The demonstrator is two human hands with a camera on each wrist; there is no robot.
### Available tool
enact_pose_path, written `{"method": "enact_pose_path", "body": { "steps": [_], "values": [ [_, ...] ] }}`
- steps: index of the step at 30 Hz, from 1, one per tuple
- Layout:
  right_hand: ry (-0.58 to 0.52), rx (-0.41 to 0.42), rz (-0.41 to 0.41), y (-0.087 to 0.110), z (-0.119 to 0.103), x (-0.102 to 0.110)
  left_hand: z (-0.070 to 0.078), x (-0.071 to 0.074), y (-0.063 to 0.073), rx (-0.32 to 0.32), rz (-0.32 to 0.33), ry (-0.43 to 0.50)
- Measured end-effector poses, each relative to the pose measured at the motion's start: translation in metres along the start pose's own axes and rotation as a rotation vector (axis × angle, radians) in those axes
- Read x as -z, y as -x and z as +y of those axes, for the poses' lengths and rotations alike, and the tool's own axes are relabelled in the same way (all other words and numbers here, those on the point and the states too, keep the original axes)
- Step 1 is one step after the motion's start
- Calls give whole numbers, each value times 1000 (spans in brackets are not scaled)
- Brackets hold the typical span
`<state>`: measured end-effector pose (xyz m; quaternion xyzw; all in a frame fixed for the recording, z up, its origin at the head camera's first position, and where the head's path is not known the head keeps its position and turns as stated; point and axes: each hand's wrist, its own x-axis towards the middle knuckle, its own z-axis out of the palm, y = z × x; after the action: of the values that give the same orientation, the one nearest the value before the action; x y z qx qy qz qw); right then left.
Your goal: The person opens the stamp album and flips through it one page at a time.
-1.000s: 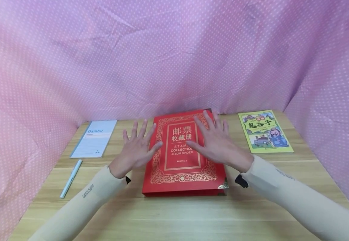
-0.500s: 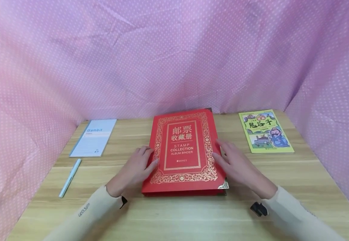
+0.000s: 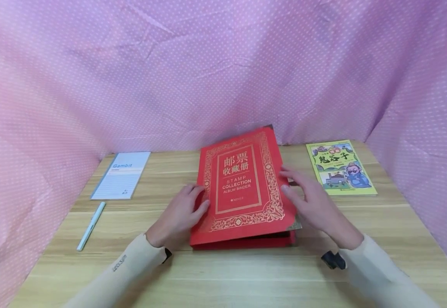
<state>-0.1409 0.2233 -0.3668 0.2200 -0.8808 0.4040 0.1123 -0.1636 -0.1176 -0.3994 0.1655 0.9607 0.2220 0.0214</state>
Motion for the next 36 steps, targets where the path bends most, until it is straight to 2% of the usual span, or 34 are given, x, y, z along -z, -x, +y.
{"method": "enact_pose_path", "body": {
  "steps": [3, 6, 8, 10, 12, 14, 17, 19, 21, 23, 26, 29, 32, 36],
  "values": [
    [-66, 151, 66, -7, -10, 13, 4, -3, -3, -42, -30, 18],
    [-183, 294, 130, -14, -19, 19, 11, -5, -10, -96, -66, 43],
    [-289, 373, 165, -20, -24, 18, 18, -1, -16, -165, -72, 43],
    [-394, 442, 189, -26, -30, 13, 27, 11, -23, -257, -49, 48],
    [-498, 480, 200, -32, -37, 6, 40, 30, -30, -373, 14, 73],
    [-593, 519, 199, -38, -45, -4, 53, 52, -35, -503, 107, 120],
    [-649, 571, 173, -42, -59, -20, 73, 81, -38, -664, 244, 192],
    [-627, 611, 135, -43, -68, -30, 82, 94, -39, -740, 303, 210],
    [-566, 606, 81, -40, -75, -38, 86, 101, -38, -775, 335, 207],
    [-512, 583, 26, -37, -81, -43, 87, 105, -36, -781, 350, 196],
    [-450, 534, -32, -33, -86, -47, 81, 106, -31, -769, 382, 175],
    [-403, 470, -47, -31, -83, -46, 71, 110, -25, -764, 431, 170],
    [-243, 340, -42, -29, -67, -42, 57, 118, -15, -740, 474, 170],
    [67, 82, -93, -19, -30, -36, 31, 133, 6, -653, 505, 156]
  ]
}}
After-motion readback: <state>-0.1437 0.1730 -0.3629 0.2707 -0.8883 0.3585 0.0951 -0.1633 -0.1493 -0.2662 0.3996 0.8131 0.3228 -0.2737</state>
